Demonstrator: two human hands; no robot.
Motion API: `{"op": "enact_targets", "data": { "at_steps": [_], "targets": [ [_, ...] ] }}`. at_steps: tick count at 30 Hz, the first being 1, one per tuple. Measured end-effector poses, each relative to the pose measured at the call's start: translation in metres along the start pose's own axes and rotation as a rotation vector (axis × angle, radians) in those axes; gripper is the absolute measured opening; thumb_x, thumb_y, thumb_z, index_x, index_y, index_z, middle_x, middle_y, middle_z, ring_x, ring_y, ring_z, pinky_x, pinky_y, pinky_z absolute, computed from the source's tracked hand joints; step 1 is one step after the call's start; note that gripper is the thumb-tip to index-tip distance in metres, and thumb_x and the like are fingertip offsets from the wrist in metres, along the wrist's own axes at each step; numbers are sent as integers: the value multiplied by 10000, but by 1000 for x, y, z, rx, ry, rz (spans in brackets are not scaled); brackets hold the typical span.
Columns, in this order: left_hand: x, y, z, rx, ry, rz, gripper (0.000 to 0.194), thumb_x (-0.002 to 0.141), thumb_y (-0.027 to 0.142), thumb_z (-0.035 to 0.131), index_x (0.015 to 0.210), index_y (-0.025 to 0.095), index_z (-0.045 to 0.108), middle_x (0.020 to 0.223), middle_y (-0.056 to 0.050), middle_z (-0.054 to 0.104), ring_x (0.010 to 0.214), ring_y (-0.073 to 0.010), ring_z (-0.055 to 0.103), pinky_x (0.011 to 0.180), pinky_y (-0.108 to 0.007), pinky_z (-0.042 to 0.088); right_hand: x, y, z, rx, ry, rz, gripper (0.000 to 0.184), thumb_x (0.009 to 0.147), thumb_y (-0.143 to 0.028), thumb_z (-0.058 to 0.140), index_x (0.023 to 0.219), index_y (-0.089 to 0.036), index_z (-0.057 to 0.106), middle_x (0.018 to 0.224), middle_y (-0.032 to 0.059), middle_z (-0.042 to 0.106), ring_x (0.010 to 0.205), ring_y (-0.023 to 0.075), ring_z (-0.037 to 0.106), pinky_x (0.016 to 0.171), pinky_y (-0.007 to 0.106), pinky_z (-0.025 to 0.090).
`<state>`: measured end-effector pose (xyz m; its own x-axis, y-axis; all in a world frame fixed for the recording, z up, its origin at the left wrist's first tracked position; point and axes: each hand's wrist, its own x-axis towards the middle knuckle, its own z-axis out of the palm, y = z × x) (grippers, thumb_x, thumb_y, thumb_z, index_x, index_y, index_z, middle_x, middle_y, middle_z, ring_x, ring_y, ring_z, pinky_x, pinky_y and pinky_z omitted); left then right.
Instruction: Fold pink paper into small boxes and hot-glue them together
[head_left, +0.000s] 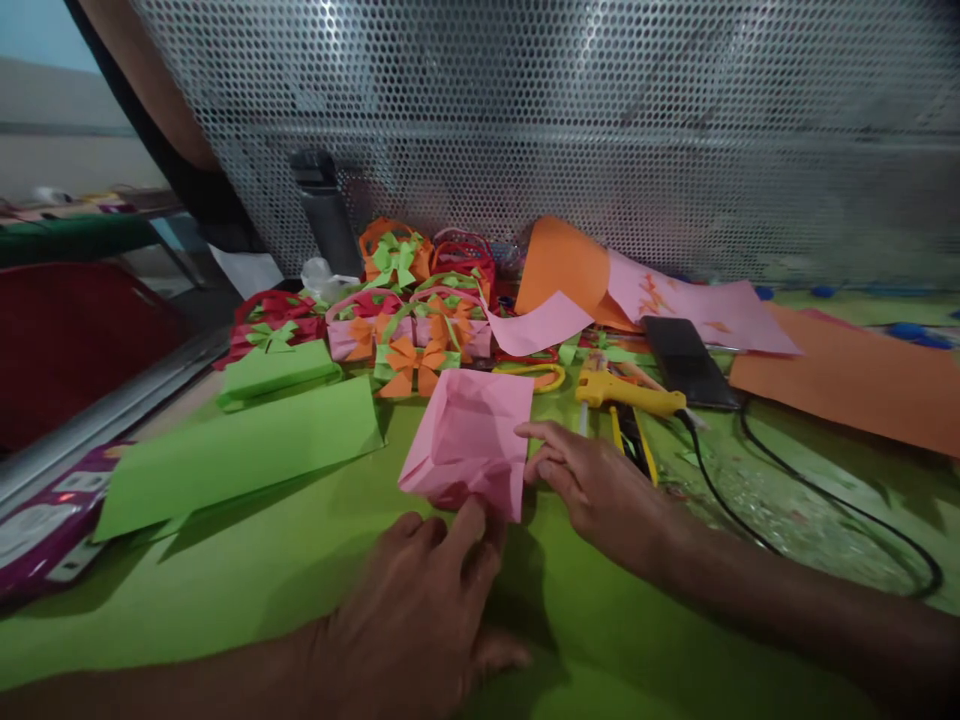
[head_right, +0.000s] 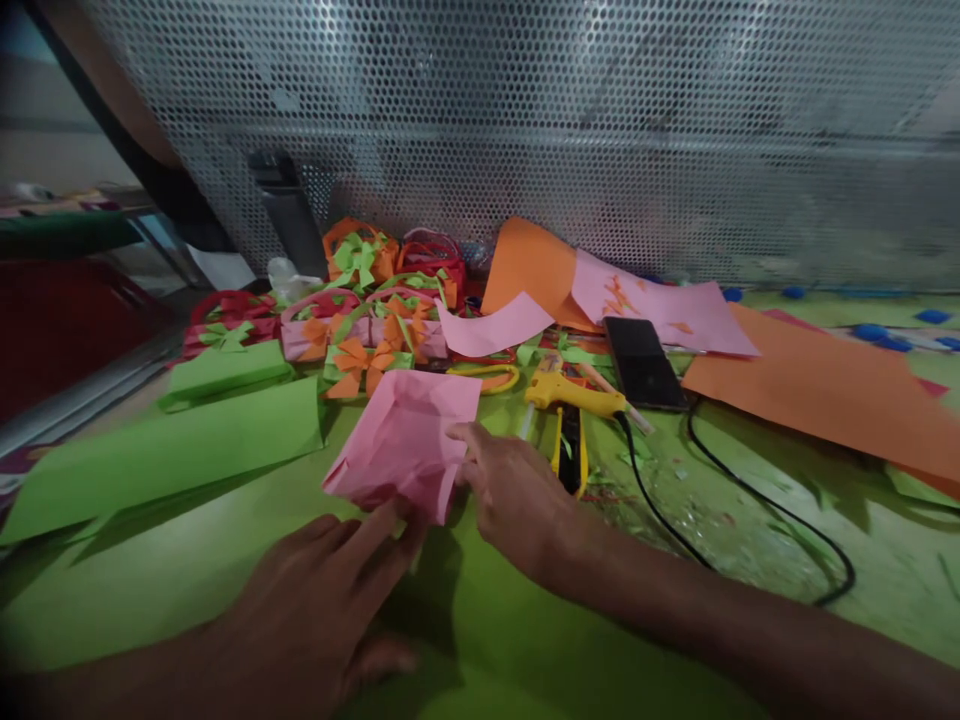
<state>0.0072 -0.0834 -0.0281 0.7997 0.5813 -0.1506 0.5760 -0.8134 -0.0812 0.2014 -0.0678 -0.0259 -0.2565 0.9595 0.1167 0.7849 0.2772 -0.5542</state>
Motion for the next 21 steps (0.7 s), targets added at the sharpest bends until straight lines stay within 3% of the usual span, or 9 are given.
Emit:
{"op": "enact_targets", "data": {
  "at_steps": [4, 6, 9, 11, 15, 21],
  "targets": [
    [0, 0, 1, -21, 2, -11, 652, 790, 628, 313, 1197, 158, 509, 1217, -192, 466, 863, -282, 581, 717, -456, 482, -13, 3, 2, -310, -21, -148, 272, 719, -31, 449, 862, -202, 606, 711, 17, 607, 702, 176, 526, 699, 321, 338],
    [-1, 0, 2, -21, 0, -10, 659, 790, 635, 288, 1155, 152, 547, 1233, -193, 445, 875, -281, 575, 735, -454, 474, -23, 3, 7, -410, -26, -203, 276, 695, -43, 489, 875, -218, 603, 743, 15, 602, 720, 187, 518, 731, 347, 326],
    [-1, 0, 4, -24, -4, -14, 645, 793, 631, 291, 1116, 149, 573, 1220, -181, 450, 880, -278, 566, 738, -448, 472, -36, -2, 17, -517, 9, -327, 405, 678, -101, 542, 1072, -194, 546, 775, 24, 609, 721, 201, 511, 746, 372, 322],
    [-1, 0, 3, -27, -8, -17, 618, 789, 620, 332, 1130, 156, 557, 1205, -172, 462, 875, -275, 566, 740, -447, 471, -40, -7, 23, -570, 41, -340, 402, 711, -127, 544, 1111, -165, 529, 804, 39, 619, 735, 201, 511, 786, 385, 311],
    [0, -1, 2, -19, 0, -11, 604, 770, 613, 399, 1184, 185, 504, 1201, -154, 470, 859, -257, 576, 742, -426, 473, -39, -13, 26, -628, 63, -345, 275, 710, -135, 560, 983, -156, 588, 777, 36, 616, 714, 201, 511, 843, 414, 279],
    [0, -1, 4, -17, 43, -7, 584, 751, 607, 445, 1137, 177, 538, 1189, -135, 490, 795, -230, 583, 709, -406, 480, -30, -11, 25, -772, 64, -304, 305, 708, -95, 537, 1001, -139, 609, 730, 50, 617, 688, 226, 521, 880, 493, 249]
  ]
}}
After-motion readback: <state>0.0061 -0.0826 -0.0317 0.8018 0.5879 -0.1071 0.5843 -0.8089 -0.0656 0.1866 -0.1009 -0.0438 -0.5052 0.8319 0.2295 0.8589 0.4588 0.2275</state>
